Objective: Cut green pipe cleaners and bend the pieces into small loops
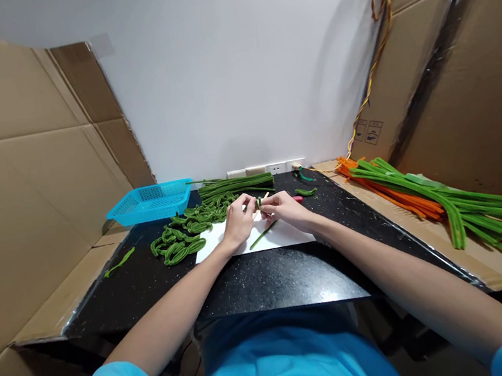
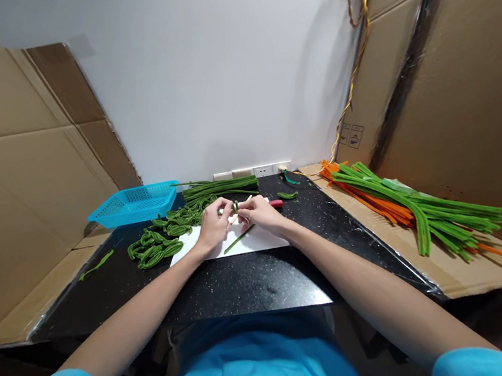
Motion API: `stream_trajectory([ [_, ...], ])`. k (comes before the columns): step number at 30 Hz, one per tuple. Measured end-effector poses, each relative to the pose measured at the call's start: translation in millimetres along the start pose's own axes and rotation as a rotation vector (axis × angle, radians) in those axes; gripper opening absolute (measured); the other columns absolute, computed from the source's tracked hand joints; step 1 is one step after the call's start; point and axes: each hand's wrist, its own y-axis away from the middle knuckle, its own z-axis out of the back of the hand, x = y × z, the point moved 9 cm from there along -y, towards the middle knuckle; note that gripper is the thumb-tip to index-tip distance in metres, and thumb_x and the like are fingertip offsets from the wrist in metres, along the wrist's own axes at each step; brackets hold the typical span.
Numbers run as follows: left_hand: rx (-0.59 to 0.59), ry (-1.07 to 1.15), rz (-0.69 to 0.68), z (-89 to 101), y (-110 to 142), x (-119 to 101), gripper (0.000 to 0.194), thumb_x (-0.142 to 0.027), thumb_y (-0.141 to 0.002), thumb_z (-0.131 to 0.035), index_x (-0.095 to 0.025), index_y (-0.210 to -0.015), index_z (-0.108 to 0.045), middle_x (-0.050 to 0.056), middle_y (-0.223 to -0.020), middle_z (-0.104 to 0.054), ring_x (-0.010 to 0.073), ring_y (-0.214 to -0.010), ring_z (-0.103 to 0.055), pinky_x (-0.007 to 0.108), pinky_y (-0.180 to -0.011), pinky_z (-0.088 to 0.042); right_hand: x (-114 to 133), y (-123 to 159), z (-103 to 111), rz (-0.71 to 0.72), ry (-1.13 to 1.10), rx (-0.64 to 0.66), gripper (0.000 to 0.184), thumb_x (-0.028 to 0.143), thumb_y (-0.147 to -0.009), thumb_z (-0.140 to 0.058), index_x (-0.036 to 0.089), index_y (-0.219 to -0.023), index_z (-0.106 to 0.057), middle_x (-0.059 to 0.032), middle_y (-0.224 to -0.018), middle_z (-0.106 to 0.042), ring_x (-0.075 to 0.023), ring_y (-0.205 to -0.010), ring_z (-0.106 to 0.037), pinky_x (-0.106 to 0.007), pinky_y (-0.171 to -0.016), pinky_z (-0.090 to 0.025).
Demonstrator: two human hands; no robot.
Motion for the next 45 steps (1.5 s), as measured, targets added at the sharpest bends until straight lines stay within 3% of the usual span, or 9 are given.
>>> stream_trajectory([
  [4,0.055,0.016,0.012,-5.7,2,1,0.029,-0.044,-0.099,-0.049,-0.019,-0.09,-0.06,0.001,-0.079,-0.062,0.0087,-0.05,-0.049,0.021,-0.049,-0.036,-1,0,5,-0.001,0.028,-0.051,0.029,0.034,-0.083,-0.066,0.014,-0.062,-0.065,-0.0023,-0.06,-0.061,-0.0136,-0.054,-0.061,-0.026,-0.055,-0.052],
  [11,0.069,0.1,0.024,-11.0,-1,14,0.021,-0.04,-0.094,-0.059,-0.018,-0.096,-0.059,0.003,-0.09,-0.063,0.0068,-0.046,-0.052,0.02,-0.039,-0.037,4,2,8,-0.003,0.062,-0.063,0.039,0.048,-0.081,-0.074,0.015,-0.063,-0.063,-0.0019,-0.06,-0.061,-0.0135,-0.05,-0.059,-0.027,-0.05,-0.053],
  [18,0.096,0.179,0.086,-17.3,-2,22,0.023,-0.041,-0.096,-0.055,-0.018,-0.095,-0.055,0.0,-0.085,-0.062,0.0052,-0.041,-0.051,0.018,-0.033,-0.036,15,0,23,0.12,0.073,-0.191,0.036,0.049,-0.078,-0.077,0.014,-0.087,-0.073,-0.0066,-0.074,-0.072,-0.0157,-0.058,-0.065,-0.028,-0.056,-0.057],
  [26,0.129,0.199,0.057,-19.6,-4,27,0.025,-0.041,-0.098,-0.053,-0.017,-0.092,-0.053,-0.001,-0.077,-0.061,0.0057,-0.039,-0.052,0.017,-0.034,-0.037,2,2,18,-0.005,-0.017,-0.125,0.042,0.055,-0.073,-0.082,0.014,-0.078,-0.076,-0.0094,-0.075,-0.074,-0.0167,-0.059,-0.066,-0.028,-0.055,-0.055],
  [33,0.228,0.25,0.147,-24.9,2,27,0.031,-0.047,-0.1,-0.05,-0.018,-0.092,-0.047,-0.003,-0.065,-0.059,0.009,-0.036,-0.054,0.018,-0.034,-0.036,4,4,12,-0.003,-0.098,-0.109,0.039,0.052,-0.071,-0.086,0.015,-0.078,-0.076,-0.0097,-0.074,-0.075,-0.0176,-0.061,-0.067,-0.031,-0.062,-0.058],
  [40,0.271,0.166,0.156,-23.7,4,24,0.03,-0.048,-0.103,-0.043,-0.021,-0.09,-0.043,-0.006,-0.057,-0.055,0.01,-0.035,-0.051,0.02,-0.038,-0.037,2,5,11,-0.029,-0.167,-0.125,0.039,0.051,-0.068,-0.089,0.015,-0.076,-0.076,-0.0099,-0.074,-0.076,-0.0193,-0.062,-0.069,-0.036,-0.069,-0.062],
  [45,0.27,-0.04,0.124,-14.0,6,17,0.026,-0.044,-0.103,-0.041,-0.021,-0.091,-0.046,-0.006,-0.056,-0.052,0.0108,-0.04,-0.049,0.022,-0.045,-0.037,3,5,7,-0.025,-0.169,-0.083,0.04,0.051,-0.067,-0.089,0.014,-0.079,-0.076,-0.01,-0.076,-0.076,-0.0206,-0.067,-0.072,-0.037,-0.074,-0.063],
])
